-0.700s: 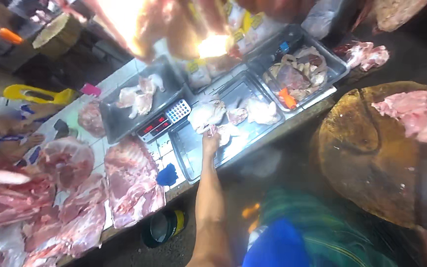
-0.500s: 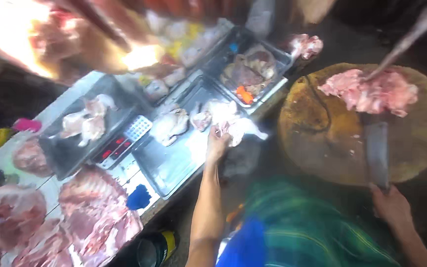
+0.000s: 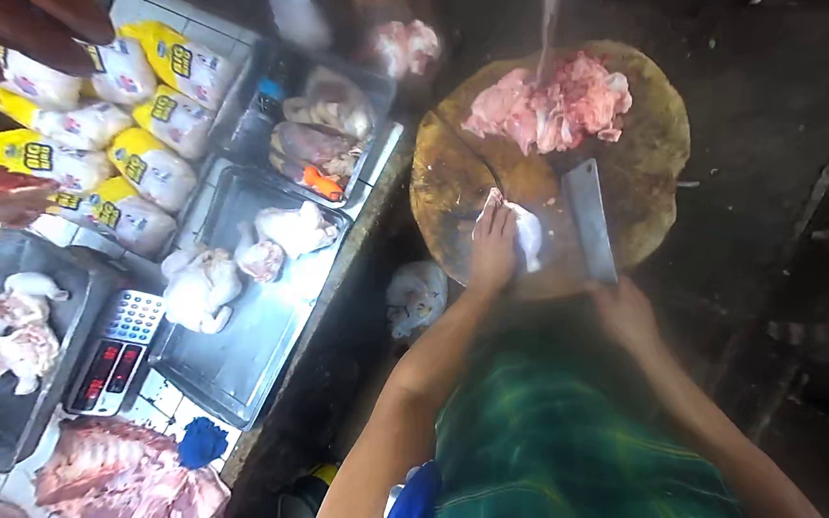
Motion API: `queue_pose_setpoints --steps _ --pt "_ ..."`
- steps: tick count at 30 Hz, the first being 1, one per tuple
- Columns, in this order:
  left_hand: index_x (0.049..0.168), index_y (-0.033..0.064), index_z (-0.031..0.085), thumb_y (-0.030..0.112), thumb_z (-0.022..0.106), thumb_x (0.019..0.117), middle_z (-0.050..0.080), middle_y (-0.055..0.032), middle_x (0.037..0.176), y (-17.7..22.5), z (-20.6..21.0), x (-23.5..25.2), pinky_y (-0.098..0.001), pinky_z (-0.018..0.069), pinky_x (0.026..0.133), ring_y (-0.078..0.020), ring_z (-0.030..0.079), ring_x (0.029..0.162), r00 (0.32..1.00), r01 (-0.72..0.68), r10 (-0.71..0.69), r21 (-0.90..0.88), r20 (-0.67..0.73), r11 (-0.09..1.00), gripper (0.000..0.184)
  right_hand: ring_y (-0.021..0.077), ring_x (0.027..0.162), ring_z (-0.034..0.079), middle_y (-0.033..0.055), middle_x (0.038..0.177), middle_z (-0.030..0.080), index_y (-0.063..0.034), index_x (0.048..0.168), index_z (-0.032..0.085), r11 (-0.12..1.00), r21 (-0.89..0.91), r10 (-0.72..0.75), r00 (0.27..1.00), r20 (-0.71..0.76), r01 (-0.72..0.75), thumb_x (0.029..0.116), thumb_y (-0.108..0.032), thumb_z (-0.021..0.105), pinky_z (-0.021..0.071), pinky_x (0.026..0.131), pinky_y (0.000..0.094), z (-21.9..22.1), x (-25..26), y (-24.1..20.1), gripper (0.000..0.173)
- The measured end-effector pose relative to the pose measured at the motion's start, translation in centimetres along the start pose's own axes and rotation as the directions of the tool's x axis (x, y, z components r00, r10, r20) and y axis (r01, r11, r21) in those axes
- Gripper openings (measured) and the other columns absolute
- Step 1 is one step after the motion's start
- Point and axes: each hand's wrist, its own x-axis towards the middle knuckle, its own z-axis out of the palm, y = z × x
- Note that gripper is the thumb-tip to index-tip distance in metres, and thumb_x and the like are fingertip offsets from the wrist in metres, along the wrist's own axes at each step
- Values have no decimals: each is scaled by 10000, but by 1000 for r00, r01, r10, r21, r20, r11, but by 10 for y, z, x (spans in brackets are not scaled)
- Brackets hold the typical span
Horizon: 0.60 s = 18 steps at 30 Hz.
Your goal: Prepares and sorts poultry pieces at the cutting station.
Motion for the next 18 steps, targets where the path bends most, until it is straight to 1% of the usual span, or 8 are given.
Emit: queue_pose_setpoints --steps 5,8,10,12,14,15,16,18 --pt "1265 99 706 25 569 974 669 -122 1281 7 5 -36 -447 504 1054 -321 591 1242 981 89 -107 -118 -161 989 330 348 757 706 203 951 685 -67 1361 541 998 -44 -36 999 22 37 1042 -563 510 589 725 571 -4 5 -1 591" --pt "1239 112 725 149 594 997 707 -91 1179 16 -17 -75 -465 510 1027 -279 638 1167 987 135 -140 -58 -84 989 278 359 783 707 214 974 685 -66 1371 537 997 -62 -47 999 27 48 1035 -570 520 581 746 584 -7 7 0 606" --pt "1016 145 785 296 611 1000 757 -44 1049 15 -37 -90 -488 480 1036 -251 666 1120 979 200 -201 -28 -45 979 231 355 782 704 209 955 680 -59 1361 537 995 -73 -61 998 24 63 1034 -575 515 578 742 579 -6 7 1 611" --pt "943 95 767 266 625 984 699 -94 1217 8 -45 -79 -520 420 1123 -299 579 1274 972 204 -216 -121 -95 971 226 364 816 706 215 976 684 -52 1374 536 994 -80 -72 997 11 73 1040 -560 514 574 758 583 -6 6 -1 608" --pt "1304 42 666 256 585 1030 507 -168 1530 4 -40 -50 -504 356 1224 -328 417 1476 981 149 -173 -225 -92 963 357 365 822 707 211 979 686 -49 1378 537 994 -89 -72 997 -14 70 1043 -551 514 574 755 580 -3 3 -3 603" --pt "1512 50 486 329 505 1071 351 -163 1648 4 -35 -39 -485 288 1266 -309 299 1548 992 123 -124 -196 8 973 521 365 823 706 211 982 686 -51 1377 535 993 -96 -65 998 -22 62 1046 -552 508 573 755 580 -1 1 -5 601" --pt "1607 58 333 404 418 1092 229 -143 1706 6 -28 -37 -500 167 1301 -300 163 1593 990 84 -70 -118 126 989 626 369 840 707 213 996 687 -55 1378 534 993 -104 -56 998 -28 53 1048 -548 507 570 768 585 1 -2 -7 593" --pt "1610 33 319 443 314 1112 236 -133 1708 10 -16 -60 -562 117 1289 -306 139 1598 968 -52 44 28 247 998 645 389 881 706 230 1025 690 -55 1387 537 991 -122 -56 998 -30 52 1049 -537 510 560 801 606 0 -4 -10 590"
